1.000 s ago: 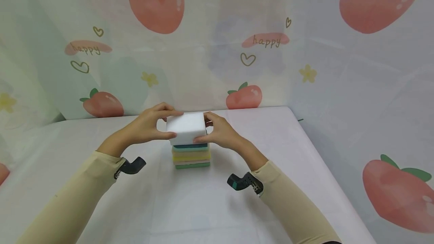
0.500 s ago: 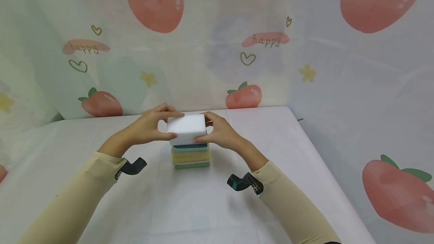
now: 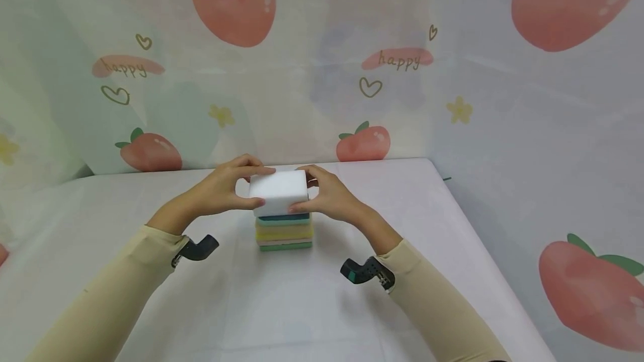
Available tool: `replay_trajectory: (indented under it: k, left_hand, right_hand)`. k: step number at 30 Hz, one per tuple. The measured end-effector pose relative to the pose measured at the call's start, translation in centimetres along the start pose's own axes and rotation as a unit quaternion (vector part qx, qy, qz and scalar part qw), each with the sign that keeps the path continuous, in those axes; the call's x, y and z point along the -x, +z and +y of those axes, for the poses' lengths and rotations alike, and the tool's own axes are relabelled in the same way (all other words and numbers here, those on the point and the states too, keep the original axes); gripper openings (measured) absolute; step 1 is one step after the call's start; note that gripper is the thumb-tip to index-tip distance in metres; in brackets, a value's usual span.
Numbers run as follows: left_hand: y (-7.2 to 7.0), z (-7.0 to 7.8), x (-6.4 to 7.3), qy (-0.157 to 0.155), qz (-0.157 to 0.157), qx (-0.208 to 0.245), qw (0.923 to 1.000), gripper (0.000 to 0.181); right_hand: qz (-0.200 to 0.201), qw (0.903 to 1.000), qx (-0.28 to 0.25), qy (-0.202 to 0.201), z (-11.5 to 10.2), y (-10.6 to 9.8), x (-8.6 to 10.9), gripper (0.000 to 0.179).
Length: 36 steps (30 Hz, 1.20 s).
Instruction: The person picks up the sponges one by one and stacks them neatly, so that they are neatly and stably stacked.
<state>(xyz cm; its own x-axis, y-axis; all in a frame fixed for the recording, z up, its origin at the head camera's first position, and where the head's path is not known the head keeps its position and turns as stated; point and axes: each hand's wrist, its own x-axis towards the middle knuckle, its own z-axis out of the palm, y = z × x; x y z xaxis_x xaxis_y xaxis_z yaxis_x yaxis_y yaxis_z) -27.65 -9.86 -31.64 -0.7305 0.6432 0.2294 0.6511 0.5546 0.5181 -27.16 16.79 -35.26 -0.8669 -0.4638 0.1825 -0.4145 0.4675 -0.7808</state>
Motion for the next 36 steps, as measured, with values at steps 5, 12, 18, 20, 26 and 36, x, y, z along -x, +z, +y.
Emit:
replay_trajectory:
  k: [5,12,18,20,26,36]
  left_hand:
    - [-0.1,0.1,-0.1,0.0,-0.005,0.004,1.0,0.06]
    - [-0.4,0.4,0.1,0.002,-0.007,0.004,1.0,0.061]
    - [-0.6,0.6,0.2,0.009,-0.006,0.004,0.9999,0.063]
    - [-0.6,0.6,0.2,0.007,-0.008,0.003,0.9999,0.064]
    - [-0.5,0.7,0.3,0.0,-0.011,-0.003,0.9999,0.066]
    - [-0.5,0.4,0.2,0.004,-0.005,-0.01,0.9999,0.067]
  right_hand:
    - [-0.006,0.9999,0.007,-0.012,-0.3,-0.6,0.0,0.076]
    - [-0.014,0.9987,0.019,-0.045,-1.2,-1.4,-0.1,0.074]
    - [-0.023,0.9961,0.041,-0.075,-2.1,-1.7,-0.3,0.068]
    - [-0.024,0.9957,0.05,-0.073,-2.2,-1.7,-0.3,0.067]
    - [-0.031,0.9954,0.057,-0.07,-2.2,-1.8,-0.4,0.067]
    - [-0.033,0.9956,0.061,-0.063,-2.3,-1.9,-0.4,0.067]
